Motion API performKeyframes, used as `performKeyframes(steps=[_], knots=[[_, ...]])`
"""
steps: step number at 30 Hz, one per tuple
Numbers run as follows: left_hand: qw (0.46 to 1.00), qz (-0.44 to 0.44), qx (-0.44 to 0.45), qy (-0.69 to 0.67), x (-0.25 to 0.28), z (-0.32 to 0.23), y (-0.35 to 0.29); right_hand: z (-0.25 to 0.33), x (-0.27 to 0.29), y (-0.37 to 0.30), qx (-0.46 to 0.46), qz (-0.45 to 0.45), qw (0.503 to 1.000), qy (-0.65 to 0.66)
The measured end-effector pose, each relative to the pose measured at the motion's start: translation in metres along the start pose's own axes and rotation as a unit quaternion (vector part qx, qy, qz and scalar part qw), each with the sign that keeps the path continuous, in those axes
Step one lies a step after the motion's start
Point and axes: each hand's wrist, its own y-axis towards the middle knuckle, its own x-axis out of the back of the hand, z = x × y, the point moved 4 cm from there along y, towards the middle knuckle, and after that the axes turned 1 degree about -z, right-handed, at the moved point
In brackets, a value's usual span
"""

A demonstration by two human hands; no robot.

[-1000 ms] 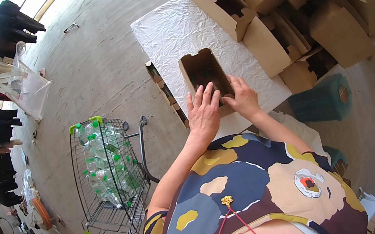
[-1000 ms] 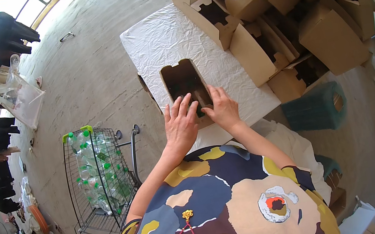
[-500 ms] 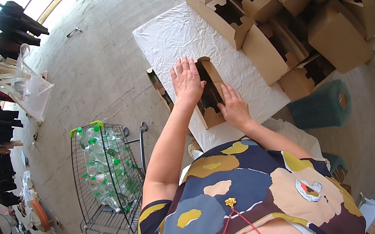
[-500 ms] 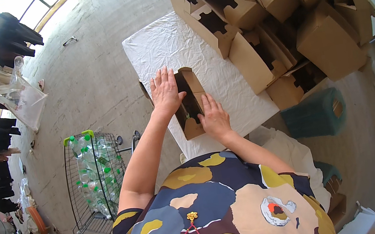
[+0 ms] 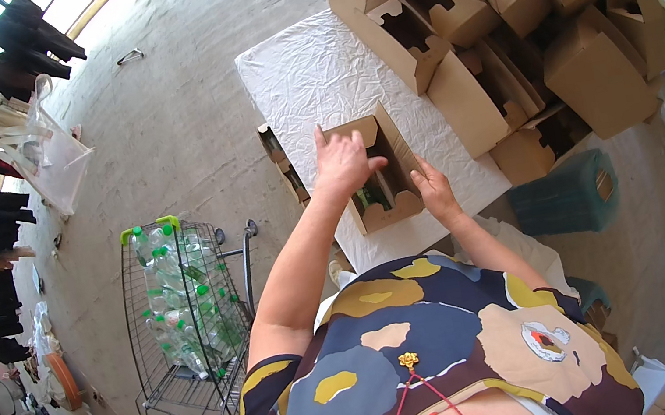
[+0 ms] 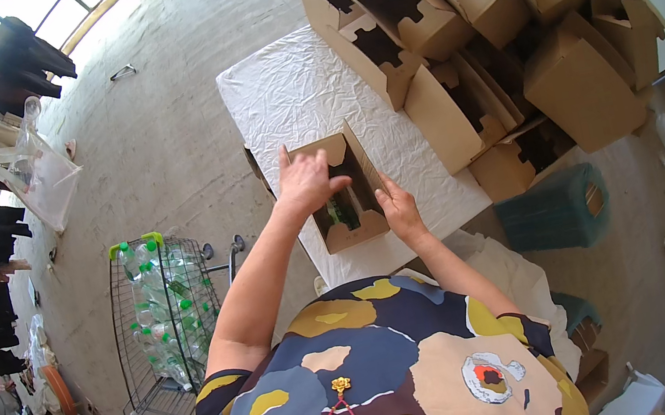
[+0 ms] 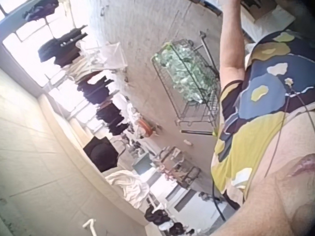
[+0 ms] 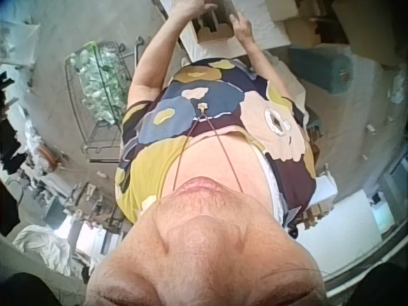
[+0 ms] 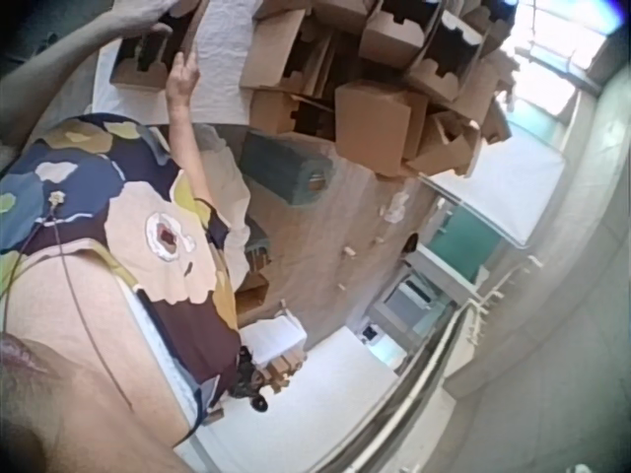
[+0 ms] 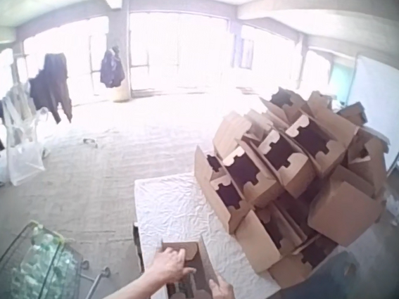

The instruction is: The person places plastic water bottles into cardboard inserts, folds the cardboard flaps to secure the bottles, and then stacks the assembled packages.

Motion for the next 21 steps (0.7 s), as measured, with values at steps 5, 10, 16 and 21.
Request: performKeyframes(steps=[5, 10, 16, 21], knots=[[0.999, -0.013, -0.036, 0.009, -0.010, -0.002, -0.005, 0.002, -0.005, 0.001, -0.008, 0.057, 0.995, 0.076], [0.998, -0.046, -0.052, -0.005, -0.021, 0.007, -0.002, 0.017, 0.003, -0.009, -0.039, 0.160, 0.982, 0.098], [0.986, -0.139, -0.065, -0.057, -0.016, -0.002, -0.005, 0.007, -0.013, -0.013, 0.051, 0.068, 0.990, -0.110], [0.918, -0.328, -0.042, -0.217, -0.021, 0.012, -0.013, 0.032, -0.045, -0.025, 0.138, 0.055, 0.940, -0.308]])
